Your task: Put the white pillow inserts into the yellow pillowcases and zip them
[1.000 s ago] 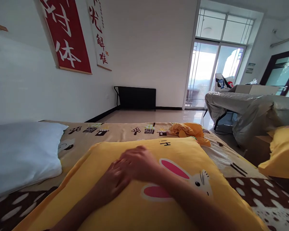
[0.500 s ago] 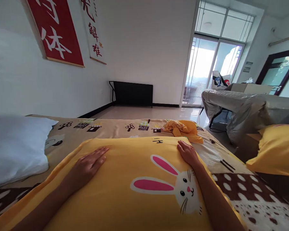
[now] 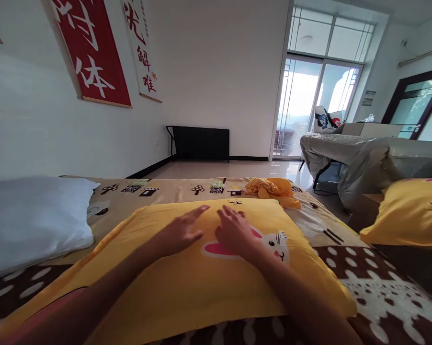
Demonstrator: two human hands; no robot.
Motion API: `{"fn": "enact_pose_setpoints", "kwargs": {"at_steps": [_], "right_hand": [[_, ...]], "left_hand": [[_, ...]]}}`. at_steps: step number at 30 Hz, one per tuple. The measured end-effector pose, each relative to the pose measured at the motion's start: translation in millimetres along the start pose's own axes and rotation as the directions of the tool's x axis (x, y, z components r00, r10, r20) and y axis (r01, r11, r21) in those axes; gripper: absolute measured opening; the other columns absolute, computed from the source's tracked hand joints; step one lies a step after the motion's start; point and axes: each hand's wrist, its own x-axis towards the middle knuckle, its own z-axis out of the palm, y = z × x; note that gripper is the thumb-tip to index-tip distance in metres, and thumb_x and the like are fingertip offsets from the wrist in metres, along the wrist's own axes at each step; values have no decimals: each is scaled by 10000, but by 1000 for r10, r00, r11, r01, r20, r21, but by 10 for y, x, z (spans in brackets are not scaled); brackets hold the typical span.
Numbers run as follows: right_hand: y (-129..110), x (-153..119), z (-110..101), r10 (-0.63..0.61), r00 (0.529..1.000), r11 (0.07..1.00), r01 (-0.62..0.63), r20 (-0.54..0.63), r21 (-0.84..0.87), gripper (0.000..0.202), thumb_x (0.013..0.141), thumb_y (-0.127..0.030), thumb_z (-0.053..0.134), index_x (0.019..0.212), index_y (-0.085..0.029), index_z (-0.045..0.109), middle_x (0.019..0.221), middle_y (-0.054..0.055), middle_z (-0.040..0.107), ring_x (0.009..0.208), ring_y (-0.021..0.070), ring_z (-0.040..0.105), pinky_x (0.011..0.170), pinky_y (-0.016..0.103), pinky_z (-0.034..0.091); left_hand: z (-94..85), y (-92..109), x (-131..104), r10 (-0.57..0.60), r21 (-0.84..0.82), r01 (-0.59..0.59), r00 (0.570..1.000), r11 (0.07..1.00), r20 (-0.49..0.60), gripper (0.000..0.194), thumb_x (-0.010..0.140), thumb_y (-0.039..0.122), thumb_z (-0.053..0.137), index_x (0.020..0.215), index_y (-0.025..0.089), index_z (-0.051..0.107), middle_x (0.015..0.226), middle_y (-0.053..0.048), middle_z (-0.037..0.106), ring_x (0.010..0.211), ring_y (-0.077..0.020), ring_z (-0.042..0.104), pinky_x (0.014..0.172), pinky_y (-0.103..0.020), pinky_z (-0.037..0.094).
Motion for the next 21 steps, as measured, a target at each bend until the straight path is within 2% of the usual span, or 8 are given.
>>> {"fn": "enact_pose_setpoints", "kwargs": {"at_steps": [2, 4, 6, 9, 13, 16, 19, 21], "right_hand": [[-281, 60, 155, -114, 991, 993, 111, 74, 40, 546, 765, -262, 521, 1297, -144, 483, 1359, 132, 494, 1222, 247, 478, 994, 426, 363], [-353, 25, 289, -154, 984, 986, 148, 85, 71, 558, 754, -235, 511, 1305, -153, 478, 1360, 108, 499, 1254, 220, 443, 1030, 406, 325], [-252, -80, 348, -143, 987, 988, 138, 74, 68, 535, 785, -198, 447, 1319, -192, 472, 1398, 69, 465, 1309, 186, 376, 1089, 403, 243], [96, -304, 290, -69, 995, 998, 69, 79, 12, 561, 805, -178, 394, 1360, -247, 438, 1464, 19, 373, 1365, 167, 290, 1125, 410, 175], [767, -712, 154, 107, 994, 992, -106, 14, -74, 585, 810, -193, 354, 1389, -240, 409, 1489, 10, 318, 1379, 181, 268, 1126, 426, 201], [1312, -1090, 123, 261, 964, 964, -263, -46, -39, 589, 814, -227, 315, 1396, -199, 397, 1478, 40, 343, 1366, 193, 299, 1111, 422, 261], [1630, -1348, 74, 368, 928, 930, -367, -52, 32, 603, 783, -220, 296, 1369, -139, 418, 1434, 86, 412, 1335, 197, 359, 1091, 399, 317], [1575, -1353, 0, 376, 920, 926, -377, -112, 14, 587, 750, -190, 318, 1315, -139, 472, 1402, 104, 452, 1322, 213, 381, 1083, 420, 321]], "left_hand": [[206, 261, 165, 51, 7, -51, 998, 999, 38, 685, 760, 290, 420, 1420, 128, 336, 1481, -78, 336, 1359, -213, 321, 1133, -370, 248], [396, 253, 237, 58, 4, -58, 995, 998, 81, 650, 778, 276, 404, 1414, 151, 352, 1479, -69, 341, 1366, -205, 306, 1140, -388, 225], [514, 31, 204, 49, 33, -53, 991, 998, 125, 651, 782, 253, 380, 1429, 199, 324, 1505, -26, 287, 1389, -186, 253, 1152, -407, 179], [541, -516, -7, 34, 131, -47, 995, 990, 97, 666, 783, 237, 348, 1445, 242, 283, 1528, 8, 219, 1408, -177, 196, 1153, -427, 160], [454, -1334, -452, -17, 204, 26, 999, 979, -43, 634, 806, 277, 319, 1439, 235, 305, 1515, -12, 263, 1396, -225, 233, 1133, -447, 214], [358, -1823, -791, -76, 223, 100, 991, 970, -114, 622, 806, 310, 341, 1422, 222, 334, 1493, -24, 319, 1375, -239, 285, 1113, -415, 276], [210, -1978, -976, -240, 299, 287, 953, 910, -186, 600, 770, 278, 355, 1367, 232, 395, 1420, -13, 445, 1271, -267, 449, 1028, -435, 394], [109, -1804, -945, -282, 347, 374, 915, 860, -289, 575, 747, 257, 347, 1311, 206, 445, 1390, -24, 479, 1183, -304, 526, 989, -485, 417]]}}
